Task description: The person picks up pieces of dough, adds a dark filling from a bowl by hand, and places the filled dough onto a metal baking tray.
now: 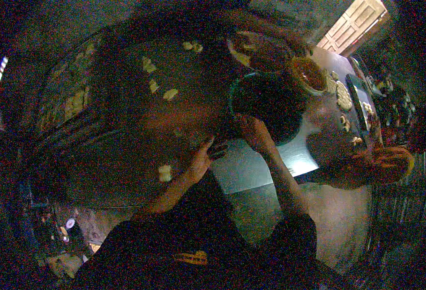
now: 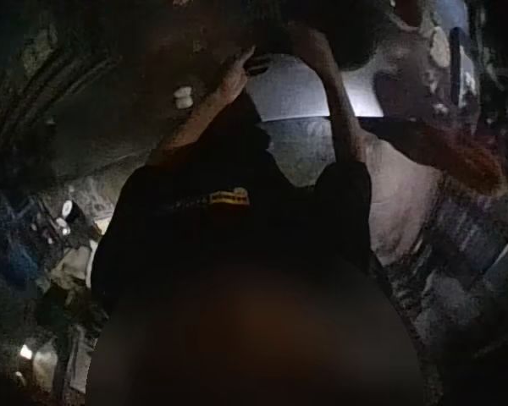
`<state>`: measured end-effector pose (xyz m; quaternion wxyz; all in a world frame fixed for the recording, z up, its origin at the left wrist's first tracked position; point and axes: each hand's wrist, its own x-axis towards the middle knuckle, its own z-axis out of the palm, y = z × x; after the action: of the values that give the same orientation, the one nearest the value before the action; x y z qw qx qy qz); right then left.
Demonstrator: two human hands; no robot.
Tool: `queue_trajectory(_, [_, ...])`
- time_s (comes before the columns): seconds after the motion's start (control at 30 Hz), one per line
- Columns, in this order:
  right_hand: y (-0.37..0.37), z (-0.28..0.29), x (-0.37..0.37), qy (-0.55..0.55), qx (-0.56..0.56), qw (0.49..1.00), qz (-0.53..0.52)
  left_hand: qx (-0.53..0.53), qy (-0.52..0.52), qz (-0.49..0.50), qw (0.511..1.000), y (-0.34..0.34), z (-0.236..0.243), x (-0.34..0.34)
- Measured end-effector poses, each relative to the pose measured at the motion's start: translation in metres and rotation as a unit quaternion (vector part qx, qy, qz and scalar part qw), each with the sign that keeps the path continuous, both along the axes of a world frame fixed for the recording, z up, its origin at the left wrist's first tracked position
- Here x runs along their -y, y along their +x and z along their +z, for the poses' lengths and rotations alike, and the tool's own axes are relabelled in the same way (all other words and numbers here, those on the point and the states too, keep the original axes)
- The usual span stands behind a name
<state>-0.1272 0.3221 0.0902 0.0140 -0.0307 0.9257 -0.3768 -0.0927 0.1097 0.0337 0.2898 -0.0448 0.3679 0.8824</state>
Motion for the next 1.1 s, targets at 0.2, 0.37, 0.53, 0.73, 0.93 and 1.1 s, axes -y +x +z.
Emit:
queue_trajectory(0.2, [0.049,0.007,0.093,-0.323,0.212,0.920,0.062,-0.128,-0.107,0.031,0.986,0.022,0.004,0.076])
queue_trajectory(0.37, [0.065,0.000,0.157,-0.312,0.198,0.927,0.065,-0.276,-0.315,0.100,0.903,0.036,0.027,0.124])
queue_trajectory(0.53, [0.082,-0.002,0.185,-0.224,0.113,0.966,0.060,-0.342,-0.415,0.127,0.833,0.047,0.022,0.136])
queue_trajectory(0.73, [0.110,0.018,0.174,-0.102,0.000,0.988,0.116,-0.110,-0.164,0.046,0.979,0.047,-0.005,0.157])
queue_trajectory(0.93, [0.131,0.027,0.161,-0.040,-0.044,0.988,0.140,-0.065,-0.081,-0.063,0.993,0.052,0.028,0.160])
queue_trajectory(1.1, [0.123,0.032,0.142,-0.107,0.147,0.982,0.059,-0.439,-0.355,-0.030,0.825,0.063,0.076,0.145])
